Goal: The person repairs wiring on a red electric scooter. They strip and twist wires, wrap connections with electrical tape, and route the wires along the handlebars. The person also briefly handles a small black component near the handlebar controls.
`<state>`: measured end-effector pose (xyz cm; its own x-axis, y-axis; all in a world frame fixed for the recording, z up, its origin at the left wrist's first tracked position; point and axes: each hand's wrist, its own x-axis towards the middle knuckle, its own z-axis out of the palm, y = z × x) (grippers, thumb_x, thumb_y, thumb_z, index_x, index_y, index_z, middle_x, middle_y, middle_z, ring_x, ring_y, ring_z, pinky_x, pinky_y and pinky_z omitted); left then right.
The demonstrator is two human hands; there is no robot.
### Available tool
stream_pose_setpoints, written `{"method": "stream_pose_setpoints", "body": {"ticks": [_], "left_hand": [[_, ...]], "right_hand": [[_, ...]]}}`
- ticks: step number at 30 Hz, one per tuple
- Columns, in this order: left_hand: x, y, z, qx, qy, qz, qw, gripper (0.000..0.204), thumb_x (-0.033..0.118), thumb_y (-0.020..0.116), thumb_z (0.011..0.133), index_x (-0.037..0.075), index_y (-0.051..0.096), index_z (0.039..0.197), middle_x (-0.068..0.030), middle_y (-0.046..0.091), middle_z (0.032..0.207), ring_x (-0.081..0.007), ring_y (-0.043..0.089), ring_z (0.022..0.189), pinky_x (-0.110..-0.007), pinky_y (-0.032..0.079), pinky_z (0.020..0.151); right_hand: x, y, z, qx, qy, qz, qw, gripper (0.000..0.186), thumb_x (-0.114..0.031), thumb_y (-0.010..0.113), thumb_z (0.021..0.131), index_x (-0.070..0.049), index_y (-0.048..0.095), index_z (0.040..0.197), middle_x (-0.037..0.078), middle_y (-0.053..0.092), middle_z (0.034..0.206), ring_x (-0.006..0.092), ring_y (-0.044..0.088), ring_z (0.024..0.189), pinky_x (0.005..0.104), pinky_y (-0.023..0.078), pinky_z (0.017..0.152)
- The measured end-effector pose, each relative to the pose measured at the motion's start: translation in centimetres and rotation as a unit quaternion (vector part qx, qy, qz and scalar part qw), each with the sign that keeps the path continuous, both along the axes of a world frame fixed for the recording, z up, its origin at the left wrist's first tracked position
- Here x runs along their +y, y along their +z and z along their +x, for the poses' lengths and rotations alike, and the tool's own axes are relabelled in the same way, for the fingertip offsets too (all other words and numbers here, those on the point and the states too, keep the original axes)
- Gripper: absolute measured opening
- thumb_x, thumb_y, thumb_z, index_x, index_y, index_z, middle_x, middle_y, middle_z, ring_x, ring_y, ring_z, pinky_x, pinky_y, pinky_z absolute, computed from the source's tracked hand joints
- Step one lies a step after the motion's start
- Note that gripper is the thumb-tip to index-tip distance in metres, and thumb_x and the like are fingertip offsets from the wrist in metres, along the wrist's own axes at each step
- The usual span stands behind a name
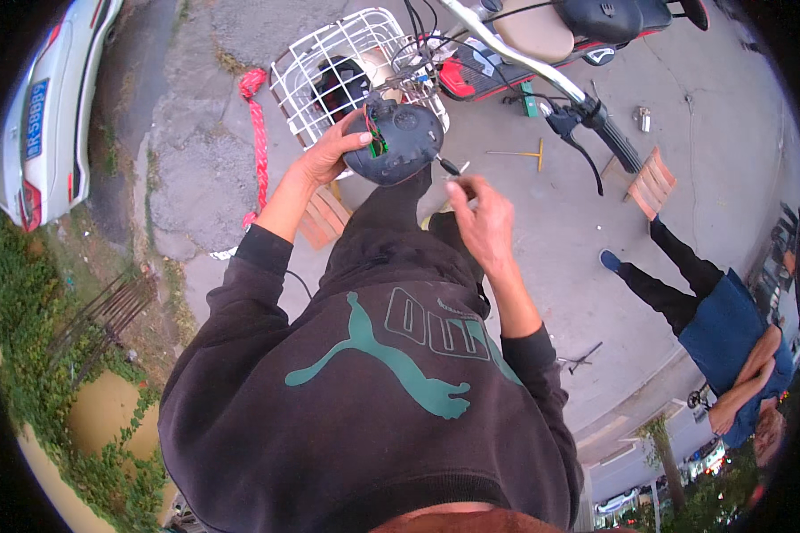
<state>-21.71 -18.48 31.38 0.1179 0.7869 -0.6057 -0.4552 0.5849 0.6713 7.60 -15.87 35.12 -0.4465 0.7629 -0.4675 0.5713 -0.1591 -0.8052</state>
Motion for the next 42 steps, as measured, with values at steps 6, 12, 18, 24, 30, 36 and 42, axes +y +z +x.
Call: {"method": "stream_pose_setpoints", "body": {"ticks": [6,12,18,24,30,36,42], "left_hand": [[4.2,0.9,-0.8,0.013,-0.08,0.024,0.996,0.086,0.033,0.082,0.084,-0.004,0.043,0.151,-0.0132,0.056,0.141,-0.0208,0.053,0.13,-0.036,0.04,0.113],[5.8,1.1,-1.4,0.131,-0.11,0.087,0.981,0.086,0.041,0.081,0.084,-0.002,0.046,0.15,-0.0154,0.053,0.147,-0.0235,0.046,0.139,-0.037,0.029,0.119],[5.7,0.2,-2.2,0.131,-0.078,0.057,0.987,0.081,0.045,0.077,0.088,-0.001,0.048,0.148,-0.0147,0.055,0.144,-0.0222,0.047,0.138,-0.036,0.032,0.118],[8.0,0.6,-3.7,0.052,-0.115,0.038,0.991,0.063,0.035,0.061,0.105,0.0,0.041,0.153,-0.0118,0.053,0.147,-0.0191,0.05,0.136,-0.035,0.037,0.117],[9.3,0.4,-5.1,-0.108,-0.156,0.011,0.982,0.079,0.034,0.063,0.096,0.001,0.031,0.161,-0.0133,0.042,0.16,-0.022,0.042,0.146,-0.036,0.032,0.121],[5.3,1.6,-4.0,-0.11,-0.068,0.154,0.98,0.087,0.024,0.07,0.096,0.004,0.021,0.164,-0.0094,0.024,0.169,-0.0223,0.04,0.147,-0.038,0.042,0.116],[1.4,-0.6,3.3,0.082,0.14,0.203,0.966,0.099,0.026,0.092,0.079,0.001,0.034,0.155,-0.0104,0.049,0.146,-0.0212,0.046,0.137,-0.036,0.039,0.115]], "right_hand": [[1.2,-1.7,-1.4,-0.077,0.074,0.337,0.936,0.022,-0.024,0.072,0.094,-0.004,0.066,0.102,0.011,0.071,0.085,0.0339,0.068,0.078,0.0429,0.055,0.071],[2.8,-2.7,-2.0,0.117,-0.115,-0.127,0.978,0.039,-0.036,0.053,0.109,0.001,0.066,0.104,0.01,0.072,0.078,0.0184,0.067,0.068,0.0343,0.053,0.066],[5.9,-3.7,-2.3,0.161,-0.083,-0.27,0.946,0.046,-0.04,0.048,0.111,0.002,0.066,0.105,0.005,0.069,0.079,0.0113,0.065,0.072,0.0281,0.053,0.069],[6.4,-5.5,-3.3,0.16,-0.087,-0.273,0.945,0.045,-0.041,0.051,0.11,0.0,0.069,0.104,0.003,0.067,0.081,0.0104,0.061,0.07,0.0263,0.049,0.067],[7.1,-5.6,-2.3,0.171,-0.123,-0.336,0.918,0.039,-0.038,0.053,0.109,-0.001,0.066,0.107,-0.004,0.052,0.071,0.0084,0.048,0.062,0.0261,0.041,0.06],[7.9,-4.5,-0.9,0.207,-0.171,-0.414,0.87,0.038,-0.036,0.056,0.108,0.001,0.063,0.105,-0.002,0.051,0.068,0.0109,0.048,0.06,0.0278,0.042,0.058],[8.2,-0.5,0.2,0.107,-0.122,-0.313,0.936,0.038,-0.034,0.054,0.109,0.003,0.062,0.113,0.004,0.056,0.075,0.0141,0.053,0.066,0.0328,0.045,0.064]]}}
